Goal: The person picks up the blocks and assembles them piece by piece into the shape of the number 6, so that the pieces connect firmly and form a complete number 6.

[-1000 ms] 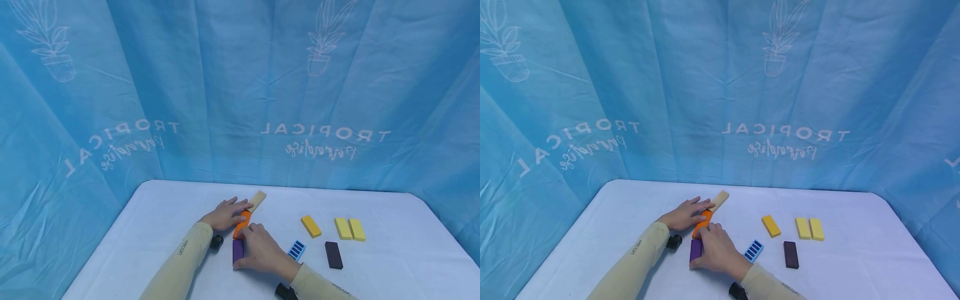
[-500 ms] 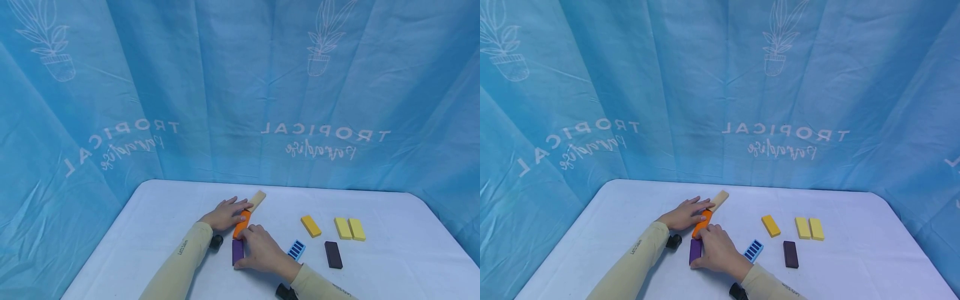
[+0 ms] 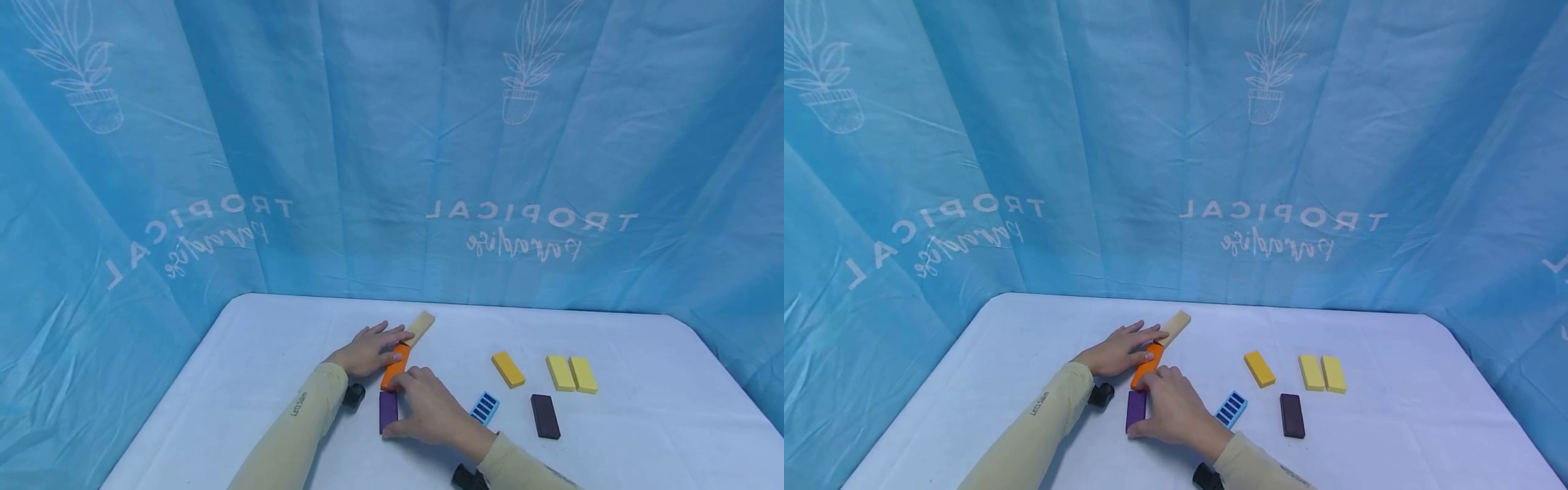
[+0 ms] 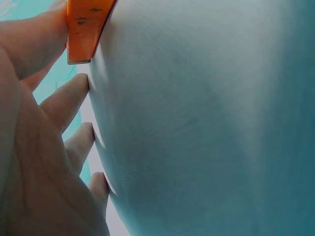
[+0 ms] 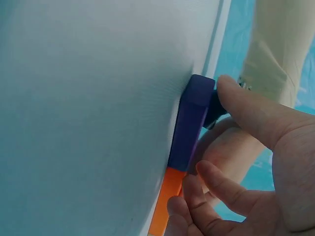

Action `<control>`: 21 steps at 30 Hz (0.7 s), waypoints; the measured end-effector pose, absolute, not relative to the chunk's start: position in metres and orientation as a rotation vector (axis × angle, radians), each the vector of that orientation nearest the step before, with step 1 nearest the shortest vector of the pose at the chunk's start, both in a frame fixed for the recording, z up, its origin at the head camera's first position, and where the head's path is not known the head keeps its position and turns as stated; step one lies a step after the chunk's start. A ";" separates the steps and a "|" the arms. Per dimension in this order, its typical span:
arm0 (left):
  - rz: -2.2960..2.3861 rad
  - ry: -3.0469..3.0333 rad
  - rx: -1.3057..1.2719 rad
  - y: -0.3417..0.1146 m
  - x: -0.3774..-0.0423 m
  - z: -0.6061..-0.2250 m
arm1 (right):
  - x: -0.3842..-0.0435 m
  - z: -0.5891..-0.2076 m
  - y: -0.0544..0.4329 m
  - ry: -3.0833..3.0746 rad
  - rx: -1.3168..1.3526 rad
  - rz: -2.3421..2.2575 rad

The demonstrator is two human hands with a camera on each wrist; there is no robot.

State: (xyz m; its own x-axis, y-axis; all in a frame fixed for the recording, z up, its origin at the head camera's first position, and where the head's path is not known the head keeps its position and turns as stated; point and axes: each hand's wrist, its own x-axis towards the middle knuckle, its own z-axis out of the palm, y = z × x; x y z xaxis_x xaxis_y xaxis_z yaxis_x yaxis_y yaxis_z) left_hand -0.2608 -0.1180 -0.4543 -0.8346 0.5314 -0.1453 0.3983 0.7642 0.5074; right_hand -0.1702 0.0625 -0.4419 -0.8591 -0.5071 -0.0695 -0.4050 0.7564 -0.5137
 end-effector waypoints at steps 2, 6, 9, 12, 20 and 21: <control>0.670 2.680 0.725 -0.118 -0.261 -0.454 | -0.169 -0.441 0.066 2.744 -0.700 -0.770; 0.659 2.689 0.719 -0.117 -0.261 -0.455 | -0.169 -0.437 0.075 2.721 -0.655 -0.867; 0.662 2.698 0.707 -0.116 -0.261 -0.456 | -0.169 -0.432 0.083 2.677 -0.638 -0.968; 0.667 2.700 0.689 -0.116 -0.261 -0.455 | -0.169 -0.427 0.092 2.638 -0.629 -1.054; 0.673 2.697 0.666 -0.115 -0.261 -0.456 | -0.174 -0.420 0.117 2.638 -0.610 -1.196; 0.674 2.696 0.664 -0.115 -0.261 -0.456 | -0.175 -0.419 0.120 2.643 -0.602 -1.213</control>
State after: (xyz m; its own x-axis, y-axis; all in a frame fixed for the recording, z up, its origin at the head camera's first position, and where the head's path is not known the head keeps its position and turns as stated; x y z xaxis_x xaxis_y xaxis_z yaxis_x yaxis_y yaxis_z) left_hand -0.2611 -0.1148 -0.4560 -0.8539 0.4961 -0.1572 0.3637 0.7849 0.5016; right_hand -0.1746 0.1201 -0.4192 -0.9035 -0.4284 0.0121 -0.2885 0.5871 -0.7563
